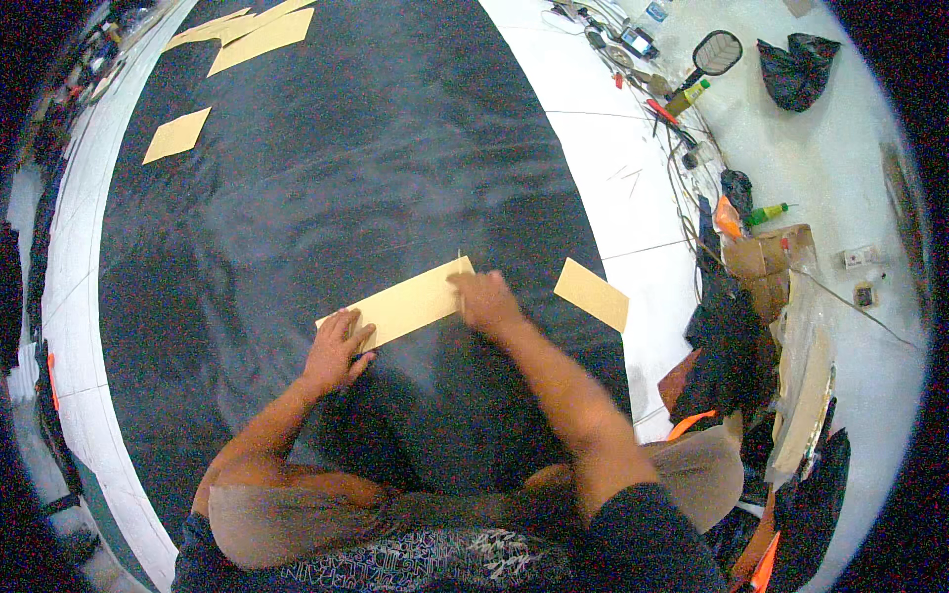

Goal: The person places rectangular pieces of light-colored material onto a large black surface. They then use a small pointed tool to secure each piece by inserting pins into the corners and edges. The person repeats this process for multiple pieces, arranging them in a pattern on the floor.

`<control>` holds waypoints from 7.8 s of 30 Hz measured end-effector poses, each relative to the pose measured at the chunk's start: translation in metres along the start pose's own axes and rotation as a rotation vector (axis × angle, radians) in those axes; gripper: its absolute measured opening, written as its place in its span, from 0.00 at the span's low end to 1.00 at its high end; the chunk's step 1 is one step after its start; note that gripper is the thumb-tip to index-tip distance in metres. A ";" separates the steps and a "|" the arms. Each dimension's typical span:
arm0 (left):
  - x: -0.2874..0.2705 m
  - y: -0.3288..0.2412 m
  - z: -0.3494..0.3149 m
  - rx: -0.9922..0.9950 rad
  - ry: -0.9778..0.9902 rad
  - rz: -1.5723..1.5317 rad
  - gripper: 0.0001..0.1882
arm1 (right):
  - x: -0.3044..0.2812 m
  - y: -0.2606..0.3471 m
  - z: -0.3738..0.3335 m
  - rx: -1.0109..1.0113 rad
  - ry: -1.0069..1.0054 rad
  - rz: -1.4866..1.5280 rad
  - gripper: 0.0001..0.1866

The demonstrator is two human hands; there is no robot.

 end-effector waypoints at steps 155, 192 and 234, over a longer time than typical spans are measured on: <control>0.012 0.017 0.023 -0.145 0.061 0.044 0.41 | 0.047 0.084 -0.005 0.057 -0.048 0.003 0.18; -0.015 0.051 0.079 -0.122 -0.115 0.151 0.38 | 0.057 0.074 -0.002 0.123 -0.067 0.049 0.20; -0.001 0.016 0.041 -0.105 -0.066 0.078 0.24 | 0.047 0.082 0.000 0.037 -0.201 -0.027 0.19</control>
Point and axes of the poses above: each hand's wrist, its own z-axis towards the middle knuckle, its own x-axis out of the palm, y = z × x, the point moved 7 cm from there along z, towards the middle knuckle, and after that the axes turned 13 degrees about -y, right-handed, at the moved point
